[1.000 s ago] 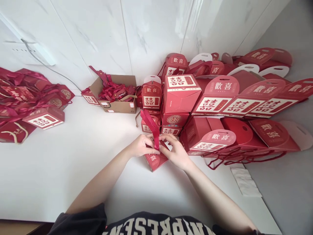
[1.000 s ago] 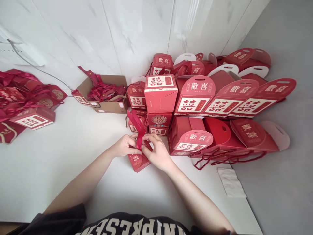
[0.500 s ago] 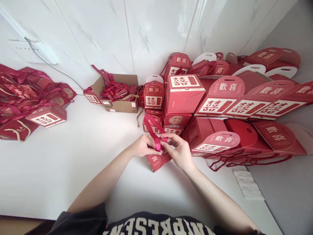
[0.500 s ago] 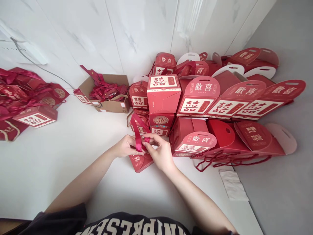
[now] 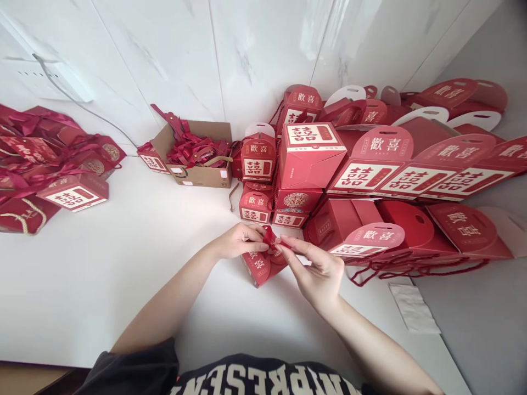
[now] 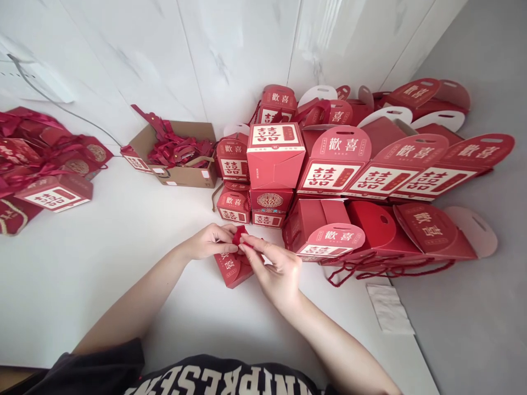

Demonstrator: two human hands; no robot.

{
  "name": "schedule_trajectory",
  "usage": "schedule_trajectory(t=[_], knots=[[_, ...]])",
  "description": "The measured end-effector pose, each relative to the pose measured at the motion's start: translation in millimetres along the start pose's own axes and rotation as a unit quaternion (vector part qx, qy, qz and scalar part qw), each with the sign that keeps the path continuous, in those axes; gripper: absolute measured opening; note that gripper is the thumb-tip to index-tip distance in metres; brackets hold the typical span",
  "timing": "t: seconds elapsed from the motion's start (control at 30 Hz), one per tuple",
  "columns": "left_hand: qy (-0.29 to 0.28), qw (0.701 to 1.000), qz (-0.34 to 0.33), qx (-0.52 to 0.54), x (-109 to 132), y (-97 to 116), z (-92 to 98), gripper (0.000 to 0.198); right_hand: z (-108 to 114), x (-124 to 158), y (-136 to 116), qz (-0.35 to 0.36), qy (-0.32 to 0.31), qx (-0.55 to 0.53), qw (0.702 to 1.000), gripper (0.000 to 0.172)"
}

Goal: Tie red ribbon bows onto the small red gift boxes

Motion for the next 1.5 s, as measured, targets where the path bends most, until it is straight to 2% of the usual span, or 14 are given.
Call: schedule_trajectory(t=[0.1, 0.2, 0.3, 0.4, 0.53, 0.73, 0.83, 0.93, 1.03, 1.1, 1.17, 1.2, 1.3, 1.5], knots=[[0.006, 1.0, 0.018, 0.019, -2.0, 0.4, 2.7, 0.031, -1.4, 3.0, -33.4, 0.111, -0.01, 0.048, 0.993, 0.04], [0.01, 0.999, 0.046, 0.015, -2.7, 1.3, 3.5, 0.036, -18.7, 13.0, -63.5, 0.238, -0.072, 0.08, 0.965, 0.047], [0.001, 0.998, 0.06, -0.007, -2.5, 5.0, 1.9, 0.035, -47.8, 29.9, -82.9, 0.34, -0.149, 0.113, 0.922, 0.034], [-0.01, 0.999, 0.046, -0.021, -2.5, 11.4, 0.3, 0.033, -75.8, 44.9, -92.1, 0.403, -0.174, 0.162, 0.884, 0.018], [-0.028, 0.998, 0.038, -0.034, -1.8, 14.9, -1.6, 0.03, -110.7, 58.7, -90.7, 0.446, -0.192, 0.197, 0.851, 0.014], [-0.04, 0.997, 0.039, -0.06, 0.0, 18.5, -5.5, 0.031, -158.2, 63.7, -65.1, 0.432, -0.295, 0.232, 0.82, 0.014], [-0.034, 0.994, 0.023, -0.105, -0.7, 24.9, -6.4, 0.037, -163.3, 63.7, -62.9, 0.431, -0.3, 0.244, 0.815, 0.019], [-0.058, 0.987, -0.011, -0.149, -0.3, 37.5, -10.5, 0.046, -148.4, 63.2, -75.4, 0.446, -0.299, 0.194, 0.821, 0.017], [-0.099, 0.982, -0.027, -0.161, 4.6, 50.2, -16.7, 0.044, -109.1, 40.2, -84.3, 0.395, -0.269, 0.093, 0.874, 0.017], [-0.086, 0.985, -0.016, -0.15, 9.1, 56.0, -14.9, 0.027, -76.4, 10.9, -74.4, 0.301, -0.212, 0.067, 0.927, 0.019], [-0.055, 0.988, 0.001, -0.141, 13.7, 59.5, -11.2, 0.01, -55.8, -14.0, -51.7, 0.186, -0.207, 0.074, 0.958, 0.018], [-0.047, 0.989, 0.013, -0.143, 15.8, 59.6, -10.7, 0.009, -50.2, -22.1, -39.9, 0.139, -0.221, 0.081, 0.962, 0.016], [-0.063, 0.982, 0.063, -0.165, 20.8, 53.9, -13.7, 0.02, -46.6, -30.1, -15.9, 0.072, -0.284, 0.057, 0.954, 0.014], [-0.089, 0.965, 0.176, -0.17, 29.4, 40.2, -10.0, 0.036, -64.4, -16.1, 17.5, -0.064, -0.383, -0.065, 0.919, 0.02]])
Point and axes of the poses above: each hand's wrist, its own x-axis away from the middle knuckle, its own z-axis out of the back of the hand, y = z × x, the point moved 9 cm from there along -x, towards the middle knuckle, and after that the axes turned 8 degrees about -y, right-handed, at the moved point
